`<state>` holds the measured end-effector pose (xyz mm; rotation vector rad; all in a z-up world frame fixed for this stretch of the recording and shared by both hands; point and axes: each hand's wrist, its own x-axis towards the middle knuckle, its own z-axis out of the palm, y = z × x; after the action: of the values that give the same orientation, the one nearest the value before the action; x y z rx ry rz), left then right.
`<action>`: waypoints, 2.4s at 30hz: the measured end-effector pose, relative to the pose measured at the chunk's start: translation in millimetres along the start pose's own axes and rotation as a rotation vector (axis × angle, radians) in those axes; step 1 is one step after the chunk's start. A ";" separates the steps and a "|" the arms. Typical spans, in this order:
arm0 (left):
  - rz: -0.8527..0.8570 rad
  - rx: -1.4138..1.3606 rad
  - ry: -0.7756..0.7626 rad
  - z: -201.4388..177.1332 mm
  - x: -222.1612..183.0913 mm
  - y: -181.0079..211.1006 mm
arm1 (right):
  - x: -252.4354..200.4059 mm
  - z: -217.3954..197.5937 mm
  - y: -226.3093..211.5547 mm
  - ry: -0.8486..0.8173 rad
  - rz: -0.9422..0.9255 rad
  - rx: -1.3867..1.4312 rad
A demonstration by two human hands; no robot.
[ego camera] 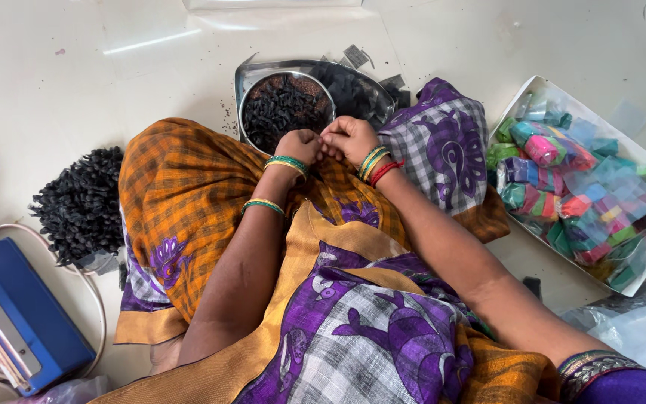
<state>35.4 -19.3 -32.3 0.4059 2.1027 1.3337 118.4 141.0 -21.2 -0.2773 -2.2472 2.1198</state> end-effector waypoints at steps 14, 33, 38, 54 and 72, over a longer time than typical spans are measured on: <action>-0.048 0.654 0.414 -43.7 -8.3 37.3 | -3.2 19.9 13.9 0.191 -0.304 -0.745; 0.368 0.596 0.853 -56.3 -0.2 44.6 | 9.9 -34.7 -4.3 -0.391 0.251 -0.229; 0.300 0.815 0.201 -19.9 -50.7 47.2 | 61.6 -62.7 -10.3 0.248 -0.071 -0.687; 0.100 0.667 -0.154 3.6 -12.0 15.7 | 55.4 -62.7 -18.0 0.474 0.058 -0.934; 0.024 -0.377 0.361 -29.8 18.0 12.4 | 36.1 -15.4 -36.4 -0.024 -0.158 -0.212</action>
<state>1.8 -24.9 -18.0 0.0303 2.0560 1.8857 81.6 160.0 12.5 -0.0776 -2.4204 1.8224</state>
